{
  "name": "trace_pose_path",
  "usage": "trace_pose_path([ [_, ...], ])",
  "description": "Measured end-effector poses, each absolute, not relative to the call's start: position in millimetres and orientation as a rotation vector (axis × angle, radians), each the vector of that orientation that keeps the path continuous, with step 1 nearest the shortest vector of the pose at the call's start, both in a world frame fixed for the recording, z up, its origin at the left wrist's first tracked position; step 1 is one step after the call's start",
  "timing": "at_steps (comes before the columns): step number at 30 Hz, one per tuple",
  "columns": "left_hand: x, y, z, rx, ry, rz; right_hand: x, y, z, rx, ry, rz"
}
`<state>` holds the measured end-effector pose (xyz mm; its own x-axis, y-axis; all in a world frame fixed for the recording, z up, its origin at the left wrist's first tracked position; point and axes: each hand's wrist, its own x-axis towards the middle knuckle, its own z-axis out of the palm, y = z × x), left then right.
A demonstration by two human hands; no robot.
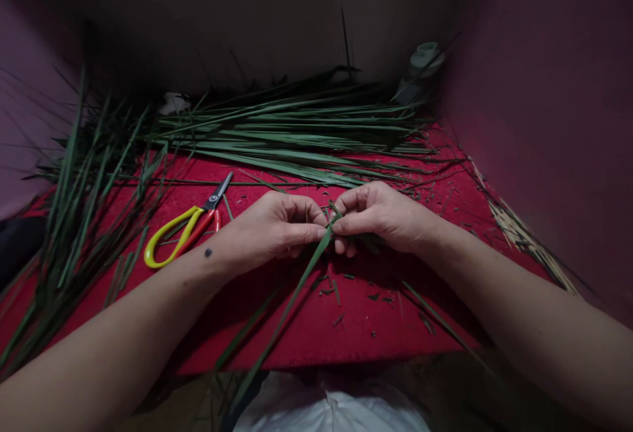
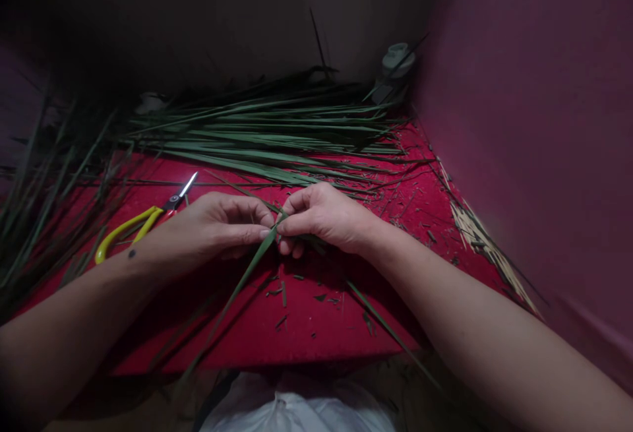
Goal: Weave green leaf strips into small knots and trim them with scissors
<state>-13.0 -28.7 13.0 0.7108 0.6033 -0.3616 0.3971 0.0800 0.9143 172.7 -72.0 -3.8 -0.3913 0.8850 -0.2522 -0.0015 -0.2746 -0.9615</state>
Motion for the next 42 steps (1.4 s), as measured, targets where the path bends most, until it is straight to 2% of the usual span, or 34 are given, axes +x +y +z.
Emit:
trace_pose_path([
  [42, -17, -30, 23, 1.772, 0.837, 0.290, 164, -77, 1, -1.292, -1.288, 1.623],
])
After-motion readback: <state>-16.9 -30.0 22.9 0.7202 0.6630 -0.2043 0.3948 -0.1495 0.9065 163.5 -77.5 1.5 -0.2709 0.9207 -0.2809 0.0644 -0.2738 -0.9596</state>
